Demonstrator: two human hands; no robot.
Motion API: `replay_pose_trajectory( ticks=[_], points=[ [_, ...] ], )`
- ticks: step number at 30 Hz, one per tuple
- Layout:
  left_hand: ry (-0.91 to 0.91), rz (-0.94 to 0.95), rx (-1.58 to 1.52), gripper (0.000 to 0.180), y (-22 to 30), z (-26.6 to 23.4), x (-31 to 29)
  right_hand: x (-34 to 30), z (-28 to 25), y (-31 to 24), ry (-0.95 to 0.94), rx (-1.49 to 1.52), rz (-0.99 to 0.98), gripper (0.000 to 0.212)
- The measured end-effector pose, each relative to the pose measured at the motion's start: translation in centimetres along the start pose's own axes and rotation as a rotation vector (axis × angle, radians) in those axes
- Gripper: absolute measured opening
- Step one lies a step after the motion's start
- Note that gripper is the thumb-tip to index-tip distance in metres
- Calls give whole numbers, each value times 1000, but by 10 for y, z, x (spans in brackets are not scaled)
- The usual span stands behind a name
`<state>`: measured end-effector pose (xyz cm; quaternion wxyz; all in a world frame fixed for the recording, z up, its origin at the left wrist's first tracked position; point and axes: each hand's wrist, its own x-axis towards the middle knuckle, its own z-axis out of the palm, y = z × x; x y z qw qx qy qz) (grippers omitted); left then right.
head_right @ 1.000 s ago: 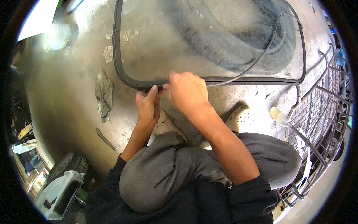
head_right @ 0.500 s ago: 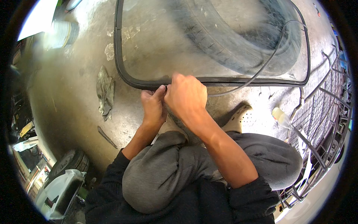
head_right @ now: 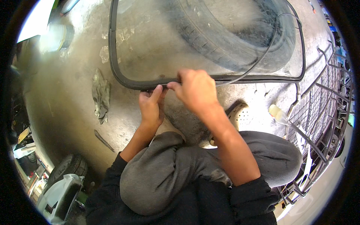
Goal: The person installs a rubber seal around the perimeter of a car windshield. They press the seal into the channel along each edge, adjusting and smoothing it by hand to ensure a continuous fit.
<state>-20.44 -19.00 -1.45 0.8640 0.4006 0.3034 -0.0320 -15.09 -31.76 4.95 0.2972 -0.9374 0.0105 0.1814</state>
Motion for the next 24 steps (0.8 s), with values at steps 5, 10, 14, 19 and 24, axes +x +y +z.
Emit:
replay_pose_trajectory(
  ticks=[5,10,14,19,24],
  points=[
    [-110,-94,-81,24,-2,2,-1,-7,-5,8,-9,87,61,25],
    [-173,-80,-41,23,-3,-1,1,-4,-6,-5,-35,35,171,26],
    [-89,-83,-32,21,1,12,-2,0,-4,-4,-50,18,205,25],
    [-10,-90,42,20,3,15,-4,-2,0,-17,-5,-72,204,24],
    [6,-48,116,14,-5,5,0,-7,12,-19,9,-75,190,20]
  ],
)
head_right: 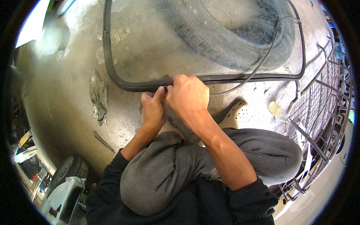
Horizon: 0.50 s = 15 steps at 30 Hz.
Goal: The person installs a rubber seal around the perimeter of a car windshield. They press the seal into the channel along each edge, adjusting and smoothing it by hand to ensure a continuous fit.
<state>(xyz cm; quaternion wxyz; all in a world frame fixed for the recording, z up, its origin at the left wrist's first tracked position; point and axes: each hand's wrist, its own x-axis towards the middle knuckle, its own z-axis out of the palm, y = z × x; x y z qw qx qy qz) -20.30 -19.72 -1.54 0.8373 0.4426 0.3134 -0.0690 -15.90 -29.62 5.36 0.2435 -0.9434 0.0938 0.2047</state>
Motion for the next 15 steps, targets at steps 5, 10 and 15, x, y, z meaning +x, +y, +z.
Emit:
replay_pose_trajectory(
  ticks=[5,10,15],
  points=[
    [82,22,68,11,-10,1,3,2,4,4,28,-3,-36,17],
    [52,-7,94,13,3,10,0,3,12,6,115,-96,-225,15],
    [4,-2,-41,19,0,6,3,1,12,21,160,171,-175,16]
  ],
)
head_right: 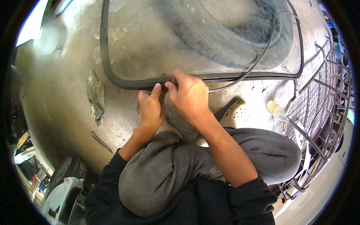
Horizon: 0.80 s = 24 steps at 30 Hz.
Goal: The person installs a rubber seal around the perimeter of a car windshield. They press the seal into the channel along each edge, adjusting and smoothing it by hand to ensure a continuous fit.
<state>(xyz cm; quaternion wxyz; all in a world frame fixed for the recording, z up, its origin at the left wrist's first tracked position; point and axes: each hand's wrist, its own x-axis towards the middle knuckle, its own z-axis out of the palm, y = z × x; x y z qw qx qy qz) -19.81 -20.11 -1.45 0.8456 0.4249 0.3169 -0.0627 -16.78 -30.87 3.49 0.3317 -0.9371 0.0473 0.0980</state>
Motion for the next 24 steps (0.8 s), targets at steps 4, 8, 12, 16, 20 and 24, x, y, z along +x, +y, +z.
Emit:
replay_pose_trajectory(
  ticks=[4,8,12,16,20,24],
  points=[
    [-90,-2,-29,22,2,-3,-2,3,-20,8,-99,-11,11,20],
    [-155,-2,-76,23,-5,-1,-1,5,-28,14,-126,67,60,18],
    [-113,7,-53,22,-7,2,-1,8,-28,5,-136,-19,153,19],
    [-65,22,8,18,-8,4,0,4,-22,-5,-75,-92,190,21],
    [0,-7,106,19,-5,6,-3,3,-13,-9,-73,-127,222,17],
    [9,15,209,22,-4,5,-3,6,-6,-14,-103,-226,201,15]
  ],
)
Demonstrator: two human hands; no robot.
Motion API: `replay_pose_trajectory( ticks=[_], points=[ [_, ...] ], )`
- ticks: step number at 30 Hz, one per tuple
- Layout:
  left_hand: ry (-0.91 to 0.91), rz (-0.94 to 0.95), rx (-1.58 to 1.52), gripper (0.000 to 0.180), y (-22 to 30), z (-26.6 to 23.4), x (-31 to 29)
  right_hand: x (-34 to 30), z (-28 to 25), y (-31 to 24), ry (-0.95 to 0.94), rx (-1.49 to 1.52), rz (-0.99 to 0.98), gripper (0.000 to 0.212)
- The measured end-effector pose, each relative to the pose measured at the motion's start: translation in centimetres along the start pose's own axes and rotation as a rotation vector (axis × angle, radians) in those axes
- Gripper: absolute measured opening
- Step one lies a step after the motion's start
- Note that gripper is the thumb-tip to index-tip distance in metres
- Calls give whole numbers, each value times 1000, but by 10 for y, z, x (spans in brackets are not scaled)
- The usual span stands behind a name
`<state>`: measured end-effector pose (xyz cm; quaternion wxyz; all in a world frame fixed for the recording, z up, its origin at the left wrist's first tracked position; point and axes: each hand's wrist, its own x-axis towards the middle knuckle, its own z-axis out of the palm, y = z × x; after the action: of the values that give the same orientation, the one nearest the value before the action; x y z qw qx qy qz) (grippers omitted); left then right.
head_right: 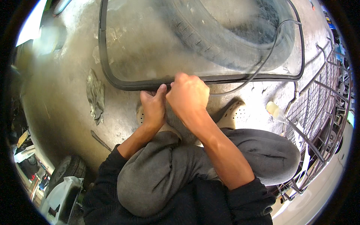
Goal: The person installs a rubber seal around the perimeter of a car windshield. They press the seal into the channel along each edge, adjusting and smoothing it by hand to ensure a continuous fit.
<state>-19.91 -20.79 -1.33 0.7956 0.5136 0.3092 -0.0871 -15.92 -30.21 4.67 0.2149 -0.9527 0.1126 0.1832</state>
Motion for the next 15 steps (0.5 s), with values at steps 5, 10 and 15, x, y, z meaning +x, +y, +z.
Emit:
replay_pose_trajectory(
  ticks=[5,10,15],
  points=[
    [38,16,-88,20,4,8,-4,15,-15,5,-138,-8,-94,19],
    [-199,-53,-253,20,-2,-4,3,62,-74,38,-268,-286,-539,34],
    [-322,40,-151,21,-19,-32,9,60,-181,35,-758,-303,-467,26]
  ],
)
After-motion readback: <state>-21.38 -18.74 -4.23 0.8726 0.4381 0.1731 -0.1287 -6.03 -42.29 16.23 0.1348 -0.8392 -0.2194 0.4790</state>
